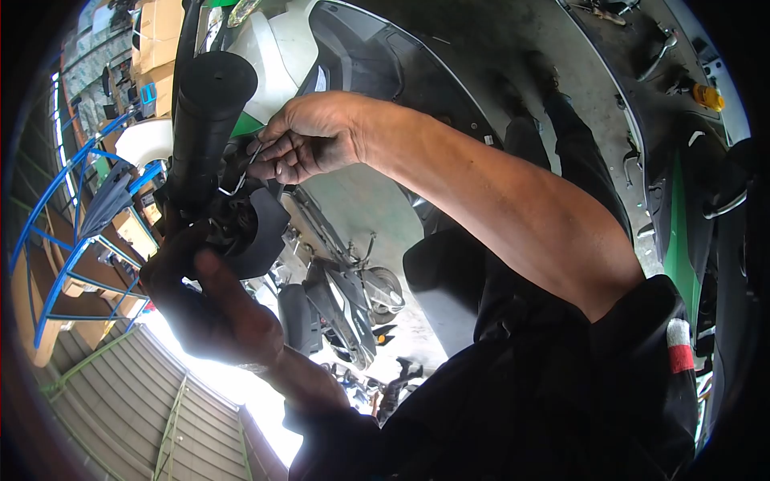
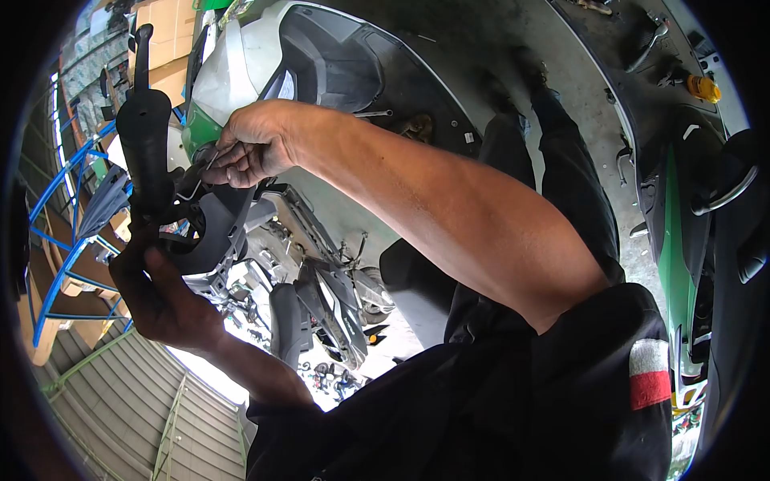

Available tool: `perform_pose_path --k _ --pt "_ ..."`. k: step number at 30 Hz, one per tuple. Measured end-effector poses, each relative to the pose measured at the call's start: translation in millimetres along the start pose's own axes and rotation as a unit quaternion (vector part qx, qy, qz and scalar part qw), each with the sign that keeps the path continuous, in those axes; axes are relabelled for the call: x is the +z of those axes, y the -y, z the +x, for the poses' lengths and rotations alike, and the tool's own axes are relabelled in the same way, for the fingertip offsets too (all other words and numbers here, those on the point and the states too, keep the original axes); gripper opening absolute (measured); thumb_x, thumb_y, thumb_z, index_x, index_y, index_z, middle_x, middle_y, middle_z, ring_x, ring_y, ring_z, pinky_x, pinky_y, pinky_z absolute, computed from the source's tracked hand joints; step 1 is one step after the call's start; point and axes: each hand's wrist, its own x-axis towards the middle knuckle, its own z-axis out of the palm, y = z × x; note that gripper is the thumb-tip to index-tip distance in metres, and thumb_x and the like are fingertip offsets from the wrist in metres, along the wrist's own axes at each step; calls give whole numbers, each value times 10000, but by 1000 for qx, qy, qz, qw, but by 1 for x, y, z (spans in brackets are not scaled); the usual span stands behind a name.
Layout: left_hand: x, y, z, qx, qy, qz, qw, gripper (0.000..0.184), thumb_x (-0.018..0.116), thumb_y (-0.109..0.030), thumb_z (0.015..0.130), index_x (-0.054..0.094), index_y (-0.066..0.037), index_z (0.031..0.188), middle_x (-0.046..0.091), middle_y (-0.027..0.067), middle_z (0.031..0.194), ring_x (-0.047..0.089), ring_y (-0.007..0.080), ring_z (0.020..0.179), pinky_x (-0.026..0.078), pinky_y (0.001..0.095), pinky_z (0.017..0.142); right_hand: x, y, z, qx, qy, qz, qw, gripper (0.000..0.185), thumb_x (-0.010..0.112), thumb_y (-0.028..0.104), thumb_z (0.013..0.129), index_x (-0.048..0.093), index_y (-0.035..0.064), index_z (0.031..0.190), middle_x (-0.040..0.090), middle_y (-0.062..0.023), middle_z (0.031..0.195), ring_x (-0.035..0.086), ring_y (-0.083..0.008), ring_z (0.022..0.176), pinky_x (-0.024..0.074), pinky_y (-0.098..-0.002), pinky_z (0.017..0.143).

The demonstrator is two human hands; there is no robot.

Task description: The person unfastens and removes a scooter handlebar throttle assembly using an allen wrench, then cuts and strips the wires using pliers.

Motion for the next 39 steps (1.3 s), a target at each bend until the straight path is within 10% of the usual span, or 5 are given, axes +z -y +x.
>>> perform_pose_path --k 15,23,33,35,39 --pt "-1 6 -1 -2 2 5 1000 273 502 -152 1003 625 77 1085 634 148 1007 630 226 935 505 328 807 24 -22 -55 -220 -88 -163 958 257 451 127 993 624 -53 1052 699 -189 970 699 -231 830 528 -308 647" --pt "7 -2 -1 -74 -15 -64 995 479 315 -325 1045 556 86 1101 603 214 1046 628 325 1009 508 421 873 62 -83 -78 -661 -111 -620 409 105 620 147 737 598 56 784 570 -107 769 590 -247 747 504 -388 668" --pt "3 -6 -1 -90 3 -94 992 528 302 -380 1045 539 86 1115 604 196 1015 616 247 931 496 324 762 49 -84 -87 -584 -105 -559 580 219 633 71 759 623 27 973 591 -151 798 639 -316 797 548 -420 641" --pt "6 -5 -2 -32 -19 -145 989 516 308 -368 1043 537 89 1112 606 202 1011 620 270 940 500 347 790 51 -88 -92 -610 -63 -675 410 142 642 73 783 621 30 916 584 -155 796 632 -303 780 535 -410 597" --pt "5 2 -4 -43 -17 -88 995 502 321 -347 1038 562 92 1074 613 221 1026 628 332 1004 498 409 884 42 -73 -87 -660 -139 -566 474 109 586 130 898 594 28 861 624 -135 794 630 -252 728 512 -361 593"
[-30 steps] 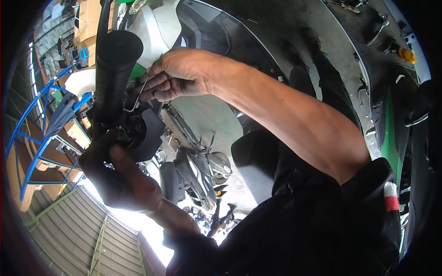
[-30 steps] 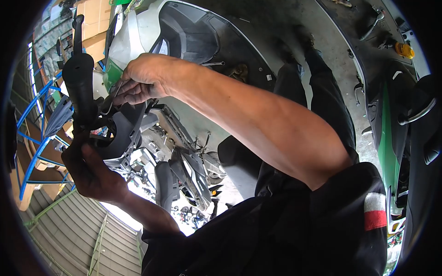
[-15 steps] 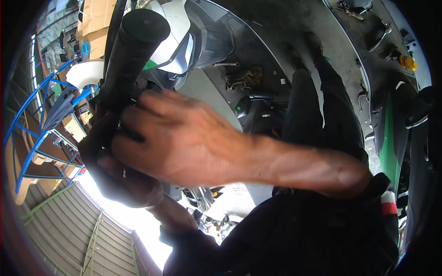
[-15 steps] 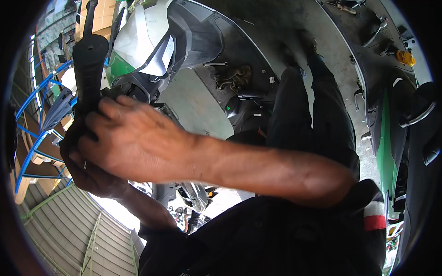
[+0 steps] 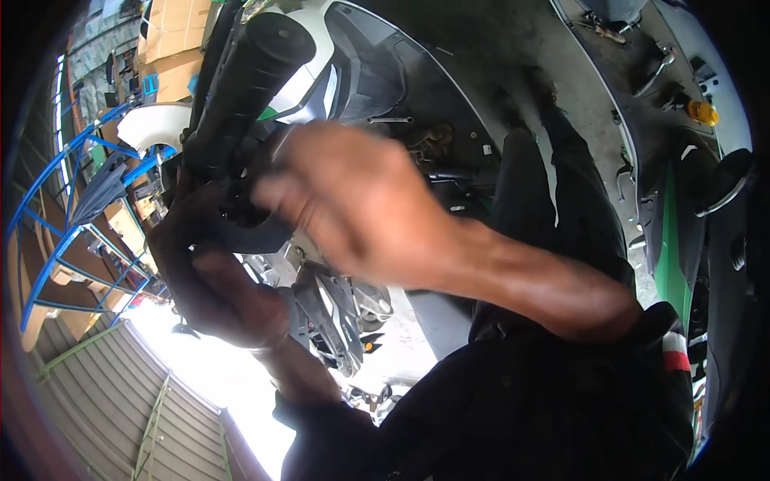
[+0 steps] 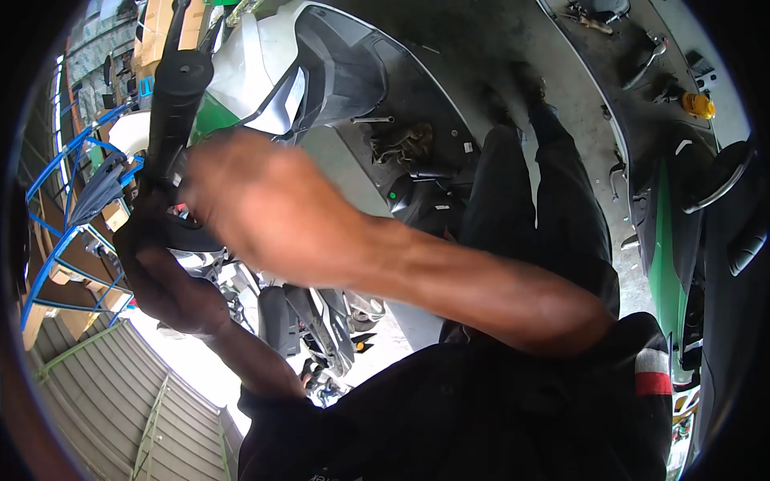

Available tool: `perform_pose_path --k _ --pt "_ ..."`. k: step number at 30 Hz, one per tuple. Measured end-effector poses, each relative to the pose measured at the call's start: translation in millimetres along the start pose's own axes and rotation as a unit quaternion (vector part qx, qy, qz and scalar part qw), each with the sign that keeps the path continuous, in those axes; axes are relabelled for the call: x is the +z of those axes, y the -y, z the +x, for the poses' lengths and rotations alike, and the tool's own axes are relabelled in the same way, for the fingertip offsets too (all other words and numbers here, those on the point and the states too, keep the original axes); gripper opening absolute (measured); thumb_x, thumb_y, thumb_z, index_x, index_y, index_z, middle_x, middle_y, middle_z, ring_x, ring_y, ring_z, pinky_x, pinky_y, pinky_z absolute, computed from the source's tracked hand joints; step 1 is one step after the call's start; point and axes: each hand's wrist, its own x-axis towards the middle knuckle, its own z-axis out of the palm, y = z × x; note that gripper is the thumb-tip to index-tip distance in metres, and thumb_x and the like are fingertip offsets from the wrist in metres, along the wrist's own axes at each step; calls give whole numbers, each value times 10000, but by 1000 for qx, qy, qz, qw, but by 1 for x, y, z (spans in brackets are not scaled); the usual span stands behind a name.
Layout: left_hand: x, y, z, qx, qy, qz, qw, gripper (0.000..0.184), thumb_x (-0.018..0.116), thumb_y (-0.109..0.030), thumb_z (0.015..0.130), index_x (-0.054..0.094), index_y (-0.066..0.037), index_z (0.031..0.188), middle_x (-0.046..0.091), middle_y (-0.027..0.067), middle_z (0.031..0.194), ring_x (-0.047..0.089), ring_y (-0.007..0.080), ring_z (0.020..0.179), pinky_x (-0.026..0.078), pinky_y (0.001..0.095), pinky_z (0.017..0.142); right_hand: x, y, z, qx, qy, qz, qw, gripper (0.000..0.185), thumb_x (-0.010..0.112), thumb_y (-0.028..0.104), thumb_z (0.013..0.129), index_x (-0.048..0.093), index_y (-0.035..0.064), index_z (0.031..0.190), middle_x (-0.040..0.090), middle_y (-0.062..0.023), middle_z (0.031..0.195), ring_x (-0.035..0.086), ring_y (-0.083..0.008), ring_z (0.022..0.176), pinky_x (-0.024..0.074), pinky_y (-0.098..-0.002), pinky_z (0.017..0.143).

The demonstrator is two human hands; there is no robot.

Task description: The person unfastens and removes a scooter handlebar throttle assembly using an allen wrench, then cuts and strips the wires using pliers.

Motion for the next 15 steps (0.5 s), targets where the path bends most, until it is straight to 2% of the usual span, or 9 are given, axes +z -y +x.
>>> perform_pose_path --k 1,2,4,5,6,8,9,13,15 --pt "3 -1 0 -5 -22 -23 999 474 339 -315 1041 568 98 1067 616 225 1026 626 344 1028 491 424 909 -7 4 0 206 -65 196 957 212 513 181 990 587 10 888 616 -92 706 599 -204 623 477 -307 579" --pt "2 0 1 -5 -20 -21 1000 474 339 -315 1041 568 98 1067 616 225 1026 626 344 1028 491 424 909 -8 0 -1 214 -132 246 936 281 494 238 1021 578 -7 911 567 -47 618 544 -138 556 434 -273 539" --pt "0 0 1 19 -7 9 1000 436 358 -275 1042 563 108 1076 617 228 1032 624 348 1044 489 419 913 -24 1 1 329 -152 264 894 303 523 263 1012 581 -18 913 544 -22 608 512 -85 575 407 -266 515" --pt "-1 -1 1 14 -8 -8 1000 414 366 -250 1042 561 113 1080 616 226 1035 620 348 1057 485 418 917 -33 -3 -4 322 -88 215 918 336 533 291 1008 605 -13 886 541 -13 608 495 -73 563 393 -275 508" --pt "-1 -1 1 18 -10 -10 1000 414 366 -250 1042 561 113 1080 616 226 1035 620 348 1057 485 418 917 -36 -3 -9 348 -15 169 922 354 538 294 1003 639 -13 857 569 -52 600 504 -101 535 406 -309 514" --pt "-3 -1 -1 26 -6 -19 999 351 382 -171 1030 584 97 1132 632 185 1080 620 274 1039 488 379 906 -29 -6 -24 313 109 133 934 359 554 294 990 655 -23 855 589 -150 594 555 -210 514 441 -378 544" --pt "-2 -5 -4 0 -16 -32 999 343 382 -161 1029 586 97 1125 636 181 1057 622 268 1030 500 367 887 -28 -3 -25 304 152 115 933 277 563 215 959 657 -34 885 588 -238 630 608 -334 572 469 -453 605" --pt "-13 -8 -11 -2 -6 -42 999 329 385 -145 1027 598 95 1100 643 177 1032 630 259 1004 508 356 868 -33 4 -7 353 195 95 910 185 516 70 878 650 -35 950 613 -281 717 652 -390 682 499 -473 703" --pt "-19 -12 -10 0 10 9 1000 320 390 -133 1024 608 97 1071 649 172 1007 638 252 972 514 350 852 -20 -13 -14 315 192 99 924 198 510 68 877 640 -33 988 623 -286 760 658 -390 718 504 -474 728"
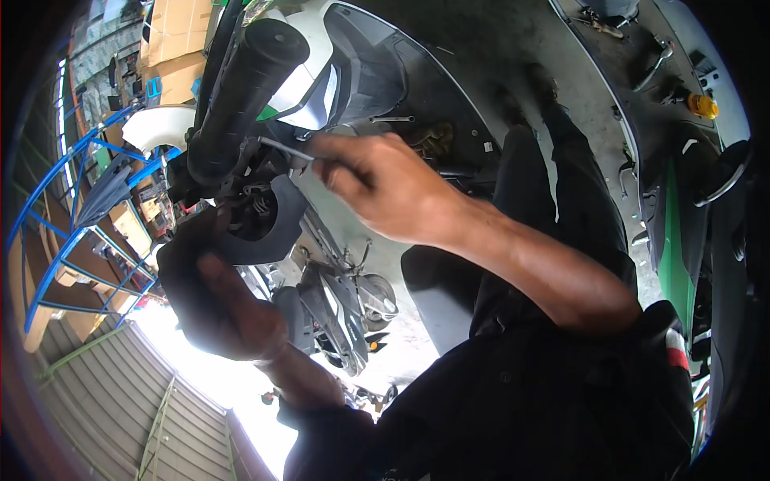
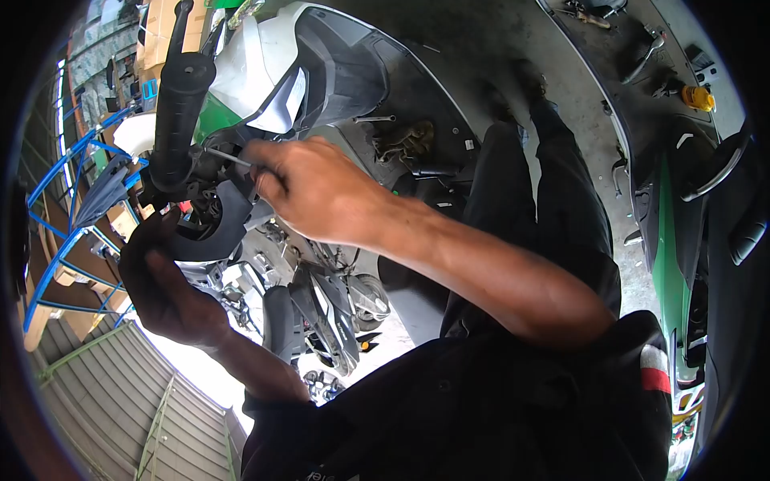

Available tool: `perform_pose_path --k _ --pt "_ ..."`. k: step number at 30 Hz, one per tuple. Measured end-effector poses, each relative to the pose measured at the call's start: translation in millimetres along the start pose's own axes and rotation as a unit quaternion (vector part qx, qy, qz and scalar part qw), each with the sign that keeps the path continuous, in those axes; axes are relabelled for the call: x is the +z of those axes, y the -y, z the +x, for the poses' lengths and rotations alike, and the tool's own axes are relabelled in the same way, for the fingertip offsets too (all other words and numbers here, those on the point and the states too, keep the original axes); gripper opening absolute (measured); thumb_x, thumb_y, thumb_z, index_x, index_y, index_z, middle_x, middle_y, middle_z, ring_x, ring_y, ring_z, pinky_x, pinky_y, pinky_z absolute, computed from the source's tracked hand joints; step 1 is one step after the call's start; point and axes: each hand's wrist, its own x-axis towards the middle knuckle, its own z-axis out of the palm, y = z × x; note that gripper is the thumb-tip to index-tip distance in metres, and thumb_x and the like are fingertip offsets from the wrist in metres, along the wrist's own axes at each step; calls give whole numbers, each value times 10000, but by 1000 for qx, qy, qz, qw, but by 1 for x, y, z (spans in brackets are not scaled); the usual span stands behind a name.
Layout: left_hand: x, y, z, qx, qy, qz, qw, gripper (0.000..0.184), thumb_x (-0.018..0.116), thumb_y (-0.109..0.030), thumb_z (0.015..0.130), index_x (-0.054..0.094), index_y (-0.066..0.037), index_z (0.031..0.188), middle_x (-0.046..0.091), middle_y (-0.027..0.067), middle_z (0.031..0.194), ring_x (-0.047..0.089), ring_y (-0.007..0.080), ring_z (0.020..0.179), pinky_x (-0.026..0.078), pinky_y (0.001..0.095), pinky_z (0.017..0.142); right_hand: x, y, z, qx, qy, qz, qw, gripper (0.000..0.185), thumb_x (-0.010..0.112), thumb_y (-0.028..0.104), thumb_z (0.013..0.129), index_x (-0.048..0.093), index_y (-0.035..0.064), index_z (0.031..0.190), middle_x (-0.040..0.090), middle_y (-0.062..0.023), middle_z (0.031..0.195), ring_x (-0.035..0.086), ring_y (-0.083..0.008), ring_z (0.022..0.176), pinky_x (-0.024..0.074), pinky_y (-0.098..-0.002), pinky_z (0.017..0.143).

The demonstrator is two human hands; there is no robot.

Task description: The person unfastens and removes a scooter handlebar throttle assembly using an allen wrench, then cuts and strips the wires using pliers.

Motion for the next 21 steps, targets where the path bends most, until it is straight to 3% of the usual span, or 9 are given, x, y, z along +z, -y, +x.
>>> perform_pose_path --k 1,3,4,7,9,11,21 --pt "-2 1 2 2 0 -1 1000 320 390 -133 1024 608 97 1071 649 172 1007 638 252 972 514 350 852 6 -9 3 -42 -4 -9 999 218 504 65 876 630 -31 1026 633 -291 803 664 -391 755 508 -474 753" --pt "-4 4 7 36 -19 27 999 311 425 -172 1025 614 75 1035 655 147 936 640 233 840 523 314 705 10 -11 6 -25 20 -26 999 255 488 54 871 614 -15 1082 648 -282 878 659 -404 831 499 -492 804" --pt "-4 2 6 4 -40 34 999 297 444 -164 1023 613 79 1037 663 143 949 648 218 836 531 304 689 8 -7 8 -38 39 -38 998 252 489 83 901 611 -21 1095 663 -264 889 668 -389 835 501 -480 798" --pt "-12 1 11 -11 -30 22 999 302 452 -170 1023 613 85 1035 662 146 962 654 204 841 540 295 681 11 -4 11 -50 38 -33 997 244 492 111 930 606 -33 1091 673 -250 873 667 -391 833 502 -460 788" --pt "-13 0 13 -24 -39 12 999 299 445 -160 1023 613 87 1034 660 147 959 654 201 829 542 289 676 9 -1 13 4 64 -47 997 232 490 98 926 601 -38 1078 668 -257 864 670 -389 837 496 -462 788" --pt "-17 4 16 -8 -22 41 999 310 391 -133 1031 595 92 1093 671 153 939 669 202 816 541 296 708 17 -10 14 -13 48 -20 999 233 488 87 920 600 -39 1081 667 -260 865 670 -391 838 495 -461 790" --pt "-20 8 19 0 -16 11 1000 283 400 -120 1028 575 97 1076 653 171 966 650 217 850 547 287 703 27 -11 20 -23 43 50 998 251 452 5 892 585 -60 1095 666 -272 965 672 -387 915 501 -459 835"
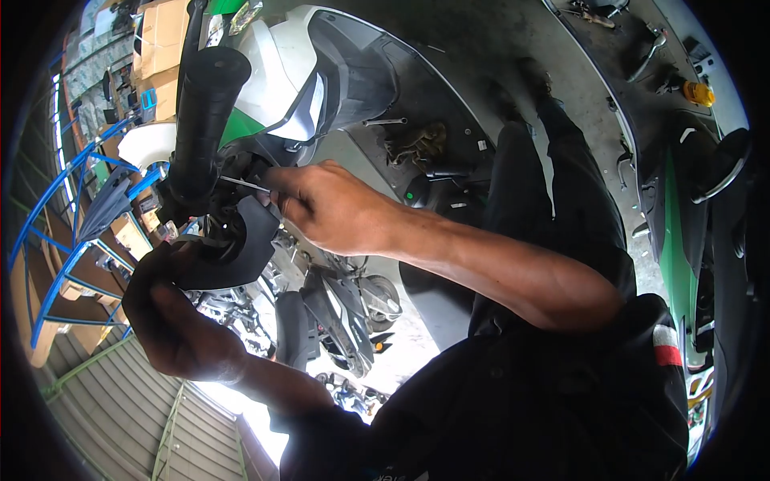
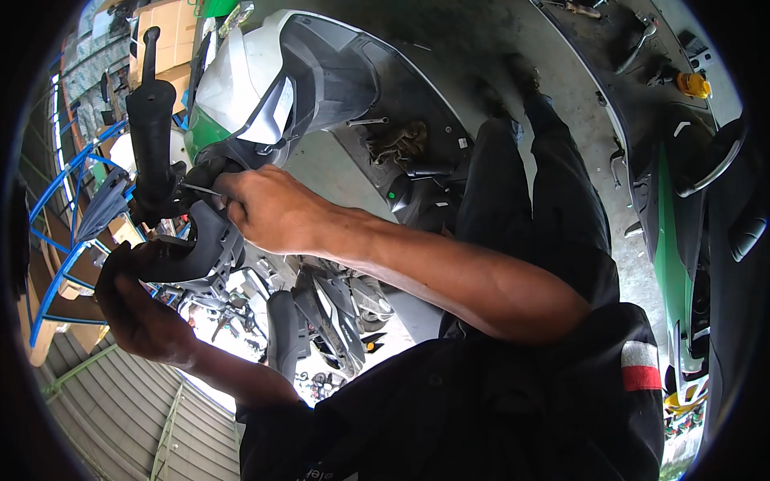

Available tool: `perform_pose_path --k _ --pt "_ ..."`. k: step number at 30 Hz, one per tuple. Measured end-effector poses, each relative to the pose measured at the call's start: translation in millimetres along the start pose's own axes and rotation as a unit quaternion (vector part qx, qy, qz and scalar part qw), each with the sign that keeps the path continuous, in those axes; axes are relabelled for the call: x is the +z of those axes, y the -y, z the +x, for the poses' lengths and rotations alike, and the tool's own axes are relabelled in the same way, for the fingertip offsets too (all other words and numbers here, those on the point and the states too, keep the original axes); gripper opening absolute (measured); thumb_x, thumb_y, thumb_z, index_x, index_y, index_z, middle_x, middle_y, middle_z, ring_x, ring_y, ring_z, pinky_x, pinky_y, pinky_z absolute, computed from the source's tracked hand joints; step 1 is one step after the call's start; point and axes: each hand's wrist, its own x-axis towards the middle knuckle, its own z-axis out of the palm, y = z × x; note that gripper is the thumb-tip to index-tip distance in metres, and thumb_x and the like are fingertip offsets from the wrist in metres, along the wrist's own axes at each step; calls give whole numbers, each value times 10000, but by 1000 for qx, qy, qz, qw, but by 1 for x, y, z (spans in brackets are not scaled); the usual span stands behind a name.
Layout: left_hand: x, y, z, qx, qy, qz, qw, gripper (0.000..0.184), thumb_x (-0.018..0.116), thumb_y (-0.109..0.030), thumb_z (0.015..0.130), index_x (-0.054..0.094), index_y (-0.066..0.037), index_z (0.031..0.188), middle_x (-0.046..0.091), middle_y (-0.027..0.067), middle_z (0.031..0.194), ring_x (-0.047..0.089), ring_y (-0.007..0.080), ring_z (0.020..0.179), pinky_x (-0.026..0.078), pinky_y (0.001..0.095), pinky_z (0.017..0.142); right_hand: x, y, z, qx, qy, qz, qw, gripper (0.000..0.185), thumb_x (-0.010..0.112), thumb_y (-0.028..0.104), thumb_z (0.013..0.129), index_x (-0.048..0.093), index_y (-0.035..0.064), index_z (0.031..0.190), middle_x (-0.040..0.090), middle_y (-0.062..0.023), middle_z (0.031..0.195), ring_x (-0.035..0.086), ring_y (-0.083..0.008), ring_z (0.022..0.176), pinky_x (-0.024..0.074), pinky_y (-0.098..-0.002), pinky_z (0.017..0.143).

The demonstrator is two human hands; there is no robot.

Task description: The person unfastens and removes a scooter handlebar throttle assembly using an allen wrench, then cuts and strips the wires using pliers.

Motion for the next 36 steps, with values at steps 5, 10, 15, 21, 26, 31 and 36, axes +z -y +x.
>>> perform_pose_path --k 5,10,15,21,26,31,36 --pt "2 -1 1 -11 -9 10 1000 286 394 -118 1030 566 106 1076 652 182 966 654 218 843 550 292 713 -9 -6 9 -37 35 -54 997 256 463 -8 892 590 -47 1110 673 -251 960 671 -383 917 505 -455 835" --pt "0 0 0 -10 -8 25 1000 295 388 -125 1033 563 109 1080 654 187 973 658 228 858 551 297 731 3 -9 8 -41 4 19 999 196 494 23 923 598 -40 1077 670 -211 920 667 -339 871 506 -424 797" --pt "2 4 -3 -13 0 -9 1000 309 372 -131 1036 544 117 1105 645 222 1054 654 265 922 553 332 786 17 -13 14 -37 -50 112 992 192 485 79 972 548 -40 1110 636 -130 879 598 -190 786 473 -356 705" --pt "22 3 -79 -30 -188 -6 982 421 387 -259 1018 511 120 1153 619 246 1073 623 293 924 509 416 829 12 2 19 47 12 128 991 132 458 103 994 501 -10 1045 530 -61 746 513 -116 678 439 -310 622" --pt "81 -26 -143 -425 -13 -320 847 503 398 -407 1019 536 36 1213 632 152 1033 597 248 936 462 397 816 5 10 21 26 33 71 997 123 459 87 992 493 -15 1052 549 -64 716 546 -139 668 447 -328 642" --pt "118 -41 -123 -496 -154 -606 603 506 378 -392 1042 493 56 1247 605 178 1137 628 267 937 499 369 805 7 11 21 -8 38 -26 999 128 465 88 993 485 -19 1059 606 -106 728 630 -184 719 467 -363 705" --pt "131 -41 -105 -527 -257 -675 448 391 397 -380 1044 558 -37 1139 615 44 939 592 133 809 468 271 723 10 17 21 -13 39 -35 999 116 466 86 995 462 -15 1052 626 -125 750 674 -206 730 500 -375 719"
